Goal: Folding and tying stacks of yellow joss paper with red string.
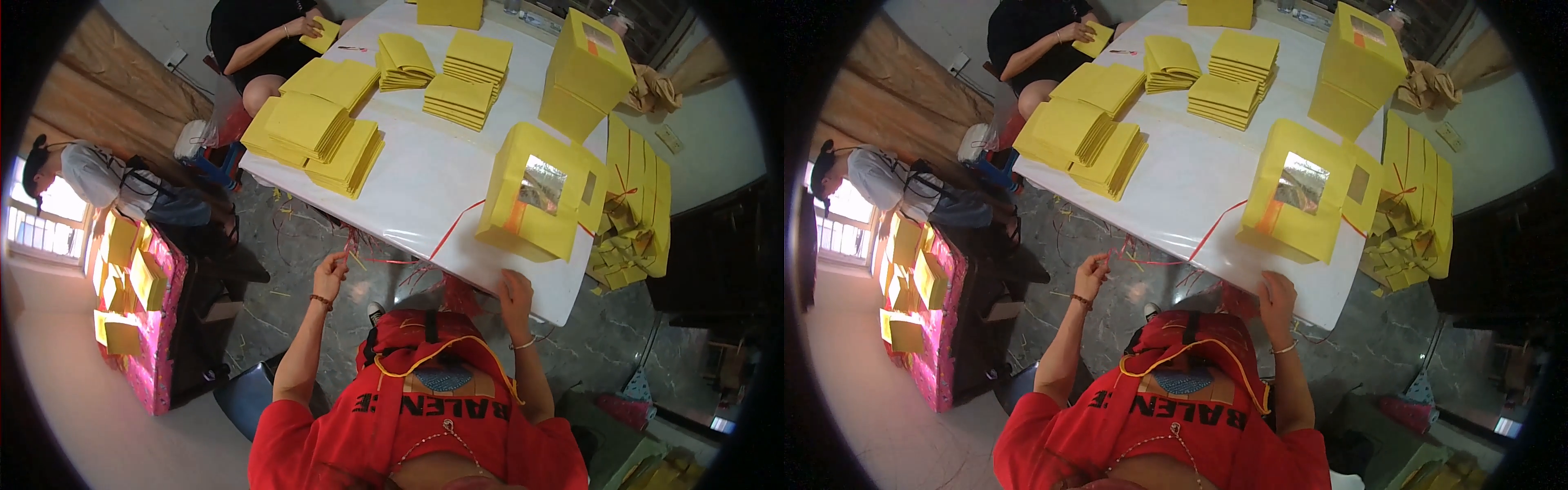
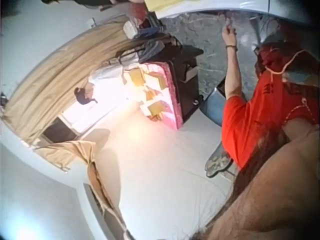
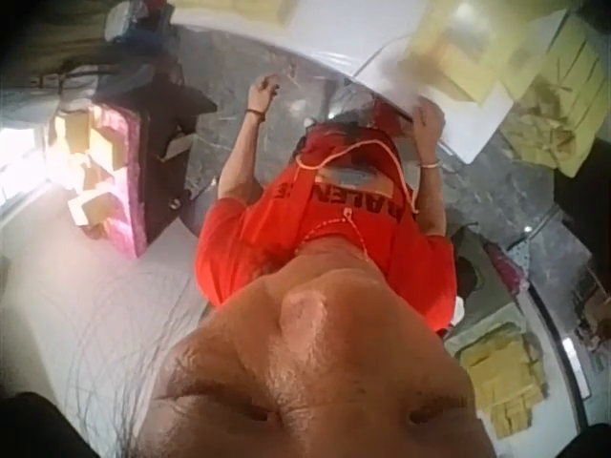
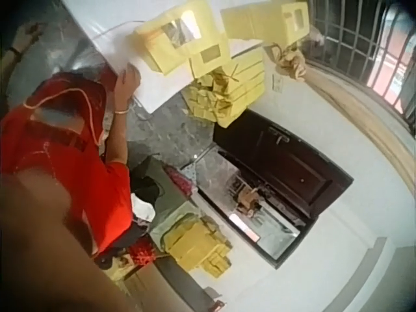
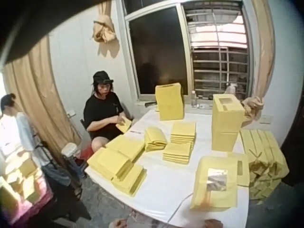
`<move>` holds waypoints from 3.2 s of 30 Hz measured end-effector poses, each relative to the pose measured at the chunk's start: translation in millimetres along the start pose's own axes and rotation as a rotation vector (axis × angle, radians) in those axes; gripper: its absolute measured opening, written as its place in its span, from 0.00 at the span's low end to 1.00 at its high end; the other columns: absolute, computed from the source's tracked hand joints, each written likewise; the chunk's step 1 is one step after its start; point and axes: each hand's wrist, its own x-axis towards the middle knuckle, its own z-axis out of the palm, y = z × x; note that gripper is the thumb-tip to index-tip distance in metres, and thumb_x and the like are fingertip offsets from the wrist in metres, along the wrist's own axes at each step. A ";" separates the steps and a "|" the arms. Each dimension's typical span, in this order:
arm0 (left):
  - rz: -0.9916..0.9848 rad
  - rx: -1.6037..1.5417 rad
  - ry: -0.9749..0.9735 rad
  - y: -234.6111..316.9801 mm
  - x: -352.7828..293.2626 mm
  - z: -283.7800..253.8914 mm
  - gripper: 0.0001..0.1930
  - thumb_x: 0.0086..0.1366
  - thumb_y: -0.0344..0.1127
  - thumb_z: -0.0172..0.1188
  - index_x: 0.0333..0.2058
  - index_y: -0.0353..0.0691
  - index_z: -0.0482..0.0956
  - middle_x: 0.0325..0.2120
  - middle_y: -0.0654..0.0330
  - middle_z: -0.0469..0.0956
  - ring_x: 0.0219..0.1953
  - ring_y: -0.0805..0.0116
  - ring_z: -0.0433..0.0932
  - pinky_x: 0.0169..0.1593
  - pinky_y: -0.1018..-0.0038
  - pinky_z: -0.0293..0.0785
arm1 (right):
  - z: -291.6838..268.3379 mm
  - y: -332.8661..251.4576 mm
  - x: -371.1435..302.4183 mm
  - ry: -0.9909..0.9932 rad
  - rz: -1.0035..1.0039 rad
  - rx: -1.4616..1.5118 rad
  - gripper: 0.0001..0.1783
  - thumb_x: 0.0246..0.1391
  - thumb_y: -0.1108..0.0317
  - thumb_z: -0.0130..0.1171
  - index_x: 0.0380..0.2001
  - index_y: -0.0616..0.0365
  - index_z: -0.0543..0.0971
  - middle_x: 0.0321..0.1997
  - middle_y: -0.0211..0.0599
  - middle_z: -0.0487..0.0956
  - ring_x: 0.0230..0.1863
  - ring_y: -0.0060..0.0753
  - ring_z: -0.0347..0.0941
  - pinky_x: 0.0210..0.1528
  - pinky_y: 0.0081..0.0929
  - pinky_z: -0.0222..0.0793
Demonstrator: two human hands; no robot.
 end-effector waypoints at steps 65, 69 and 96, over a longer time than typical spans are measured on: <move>1.225 0.780 -0.551 133.3 97.6 155.4 0.14 0.55 0.33 0.50 0.40 0.38 0.74 0.43 0.48 0.70 0.47 0.49 0.66 0.51 0.56 0.58 | -39.1 66.7 -124.2 1.217 0.825 0.402 0.13 0.55 0.66 0.53 0.42 0.61 0.75 0.29 0.20 0.70 0.31 0.14 0.62 0.35 0.14 0.60; 1.212 0.647 -1.019 103.8 21.7 152.7 0.12 0.51 0.27 0.53 0.36 0.39 0.75 0.31 0.54 0.75 0.32 0.56 0.74 0.35 0.66 0.69 | -69.6 120.1 -141.9 1.281 0.995 0.632 0.15 0.57 0.59 0.51 0.42 0.55 0.75 0.31 0.22 0.74 0.32 0.14 0.66 0.34 0.15 0.59; 0.700 1.042 -0.149 127.3 -121.9 494.8 0.32 0.62 0.48 0.37 0.58 0.28 0.51 0.60 0.41 0.48 0.63 0.49 0.46 0.63 0.59 0.40 | 138.6 583.1 103.3 0.020 0.728 0.872 0.24 0.57 0.59 0.46 0.53 0.63 0.67 0.52 0.53 0.68 0.52 0.51 0.65 0.50 0.36 0.64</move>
